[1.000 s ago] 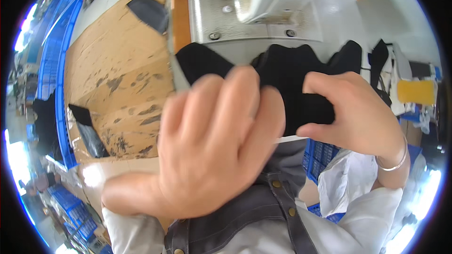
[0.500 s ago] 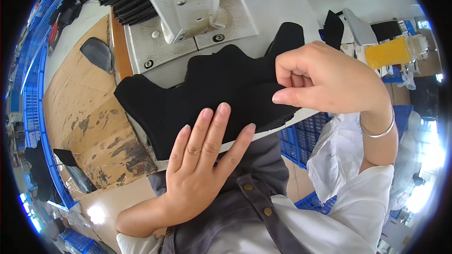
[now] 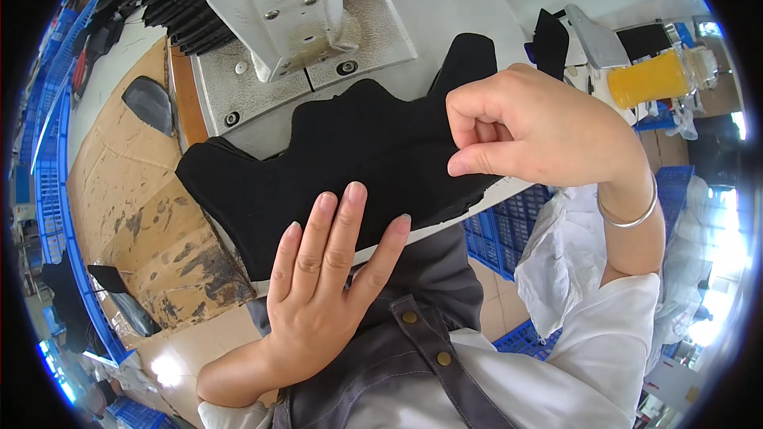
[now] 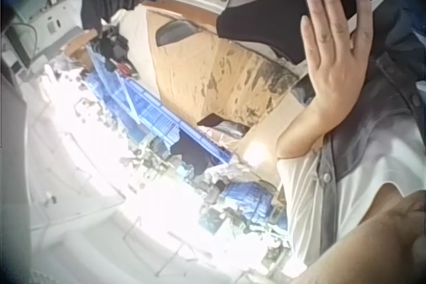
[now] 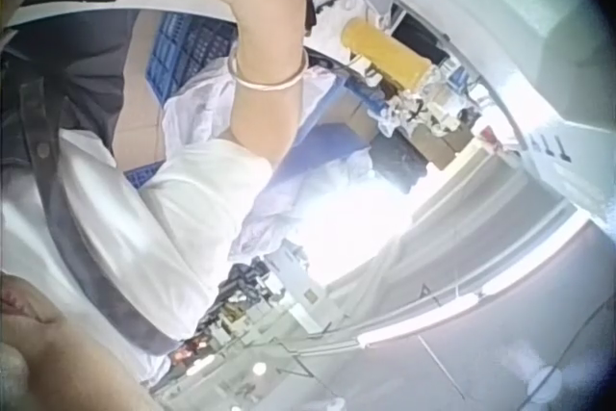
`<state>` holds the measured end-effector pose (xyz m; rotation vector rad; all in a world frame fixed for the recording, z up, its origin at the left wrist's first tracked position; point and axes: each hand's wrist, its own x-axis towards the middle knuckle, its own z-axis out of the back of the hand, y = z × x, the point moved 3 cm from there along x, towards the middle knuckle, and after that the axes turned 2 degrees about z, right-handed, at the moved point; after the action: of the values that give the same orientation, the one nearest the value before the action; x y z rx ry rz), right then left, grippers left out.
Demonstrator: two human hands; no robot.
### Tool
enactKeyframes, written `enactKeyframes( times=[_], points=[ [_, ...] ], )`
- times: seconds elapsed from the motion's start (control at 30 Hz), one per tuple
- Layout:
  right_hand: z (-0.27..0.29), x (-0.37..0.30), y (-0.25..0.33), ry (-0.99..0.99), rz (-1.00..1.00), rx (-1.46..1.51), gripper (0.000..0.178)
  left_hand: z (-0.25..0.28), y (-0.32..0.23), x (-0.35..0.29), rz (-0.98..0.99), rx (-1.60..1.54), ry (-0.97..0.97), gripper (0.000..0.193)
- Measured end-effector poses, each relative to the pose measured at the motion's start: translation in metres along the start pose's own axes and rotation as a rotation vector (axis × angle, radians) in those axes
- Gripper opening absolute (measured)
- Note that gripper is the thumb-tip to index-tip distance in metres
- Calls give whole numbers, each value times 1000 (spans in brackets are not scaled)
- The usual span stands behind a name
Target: Organizes and stacks black leather shoe components at a manufacturing station.
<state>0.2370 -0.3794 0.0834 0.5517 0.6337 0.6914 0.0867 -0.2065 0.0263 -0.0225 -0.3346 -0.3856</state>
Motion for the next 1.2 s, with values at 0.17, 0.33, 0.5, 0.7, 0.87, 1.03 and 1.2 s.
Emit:
enactKeyframes(
  times=[0.17,0.33,0.5,0.7,0.87,1.03,1.2],
  points=[
    [-2,-1,-1,-36,29,-8,25,1,-1,2,5,-1,-12,45],
    [-2,-4,-1,-44,7,-7,25,5,-2,9,-45,71,-58,42],
    [2,-14,24,-221,-172,-552,32,3,-1,19,-40,77,-143,38],
    [-51,-22,26,-253,306,-536,79,1,-3,28,43,-154,-33,75],
    [-51,-21,14,-273,321,-628,79,21,12,5,131,96,62,76],
    [-33,-17,24,-246,494,-588,59,41,34,-3,126,145,89,73],
    [-33,-17,29,-462,862,-952,35,51,40,22,53,-18,-41,68]
  ],
)
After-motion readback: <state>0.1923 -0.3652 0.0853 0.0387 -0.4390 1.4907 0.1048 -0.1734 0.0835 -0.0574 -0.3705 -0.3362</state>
